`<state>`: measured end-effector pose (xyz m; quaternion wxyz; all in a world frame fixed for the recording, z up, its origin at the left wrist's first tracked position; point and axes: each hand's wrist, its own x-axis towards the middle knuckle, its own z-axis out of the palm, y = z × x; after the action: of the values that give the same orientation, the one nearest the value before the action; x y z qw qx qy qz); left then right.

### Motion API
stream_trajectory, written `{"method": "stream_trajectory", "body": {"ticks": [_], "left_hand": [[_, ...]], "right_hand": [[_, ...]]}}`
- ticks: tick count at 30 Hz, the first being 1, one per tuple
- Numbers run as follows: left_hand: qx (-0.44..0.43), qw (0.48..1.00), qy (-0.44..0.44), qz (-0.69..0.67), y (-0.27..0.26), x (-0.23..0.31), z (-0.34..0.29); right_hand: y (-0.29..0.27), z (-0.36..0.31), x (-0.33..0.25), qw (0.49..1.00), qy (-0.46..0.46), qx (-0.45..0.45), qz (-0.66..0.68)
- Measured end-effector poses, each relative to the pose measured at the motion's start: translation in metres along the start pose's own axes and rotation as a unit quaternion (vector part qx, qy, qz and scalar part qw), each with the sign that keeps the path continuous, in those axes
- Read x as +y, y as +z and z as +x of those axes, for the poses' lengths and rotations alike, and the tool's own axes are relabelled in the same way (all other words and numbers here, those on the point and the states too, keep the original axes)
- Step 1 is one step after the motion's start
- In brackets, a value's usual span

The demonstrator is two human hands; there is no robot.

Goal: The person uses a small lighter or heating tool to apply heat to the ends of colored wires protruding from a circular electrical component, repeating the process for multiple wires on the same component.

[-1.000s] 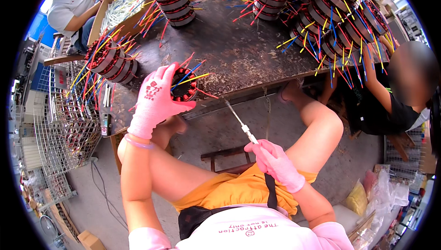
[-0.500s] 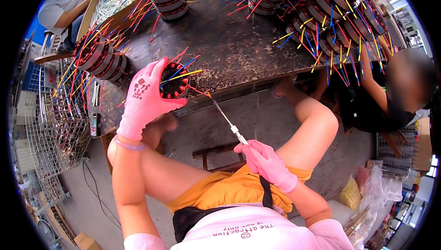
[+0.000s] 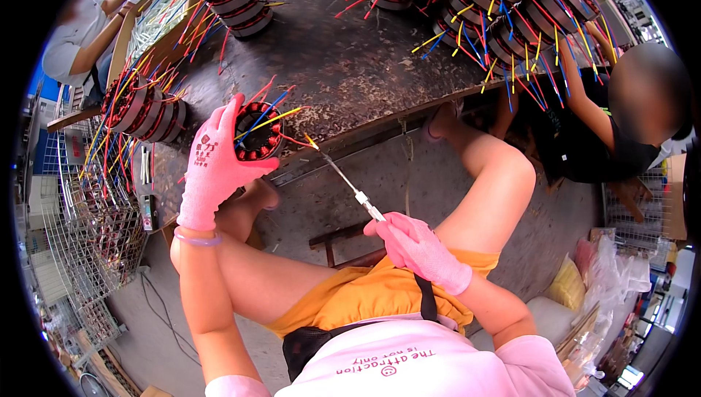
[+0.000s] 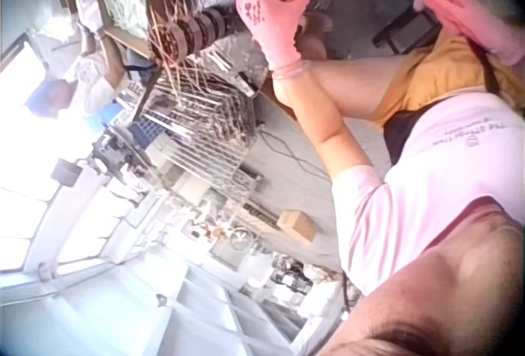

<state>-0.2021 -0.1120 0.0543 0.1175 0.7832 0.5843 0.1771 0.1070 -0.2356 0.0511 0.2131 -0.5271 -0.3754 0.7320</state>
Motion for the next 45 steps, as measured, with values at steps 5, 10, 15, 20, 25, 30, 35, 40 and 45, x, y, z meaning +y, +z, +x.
{"method": "stream_trajectory", "body": {"ticks": [5, 10, 15, 20, 25, 30, 35, 40, 45], "left_hand": [[0.006, 1.000, 0.003, 0.004, 0.002, 0.000, 0.001], [0.004, 1.000, 0.013, -0.005, 0.002, -0.002, 0.002], [0.001, 1.000, 0.014, -0.012, 0.002, -0.002, 0.004], [-0.004, 1.000, 0.006, -0.023, 0.001, -0.001, 0.003], [-0.005, 1.000, 0.005, -0.025, 0.002, -0.004, 0.004], [0.007, 1.000, 0.013, -0.021, 0.004, -0.006, 0.004], [0.003, 1.000, 0.013, -0.020, 0.004, -0.006, 0.003], [0.001, 1.000, 0.012, -0.027, 0.004, -0.004, 0.004], [0.005, 1.000, 0.020, -0.023, 0.004, -0.005, 0.004]], "right_hand": [[-0.003, 0.000, 0.002, 1.000, -0.016, -0.007, -0.023], [-0.001, 0.000, -0.004, 1.000, 0.016, -0.010, -0.003], [-0.001, 0.000, 0.001, 1.000, 0.000, -0.003, 0.010], [-0.001, 0.000, -0.002, 1.000, 0.002, -0.006, -0.004], [-0.001, 0.000, 0.000, 1.000, 0.000, -0.007, -0.005], [0.001, 0.001, 0.001, 1.000, 0.006, -0.007, 0.023], [0.001, 0.001, 0.004, 1.000, -0.011, 0.001, 0.018], [0.000, 0.004, 0.009, 1.000, -0.025, 0.000, 0.003], [0.001, 0.004, 0.013, 0.999, -0.035, -0.003, 0.017]]}}
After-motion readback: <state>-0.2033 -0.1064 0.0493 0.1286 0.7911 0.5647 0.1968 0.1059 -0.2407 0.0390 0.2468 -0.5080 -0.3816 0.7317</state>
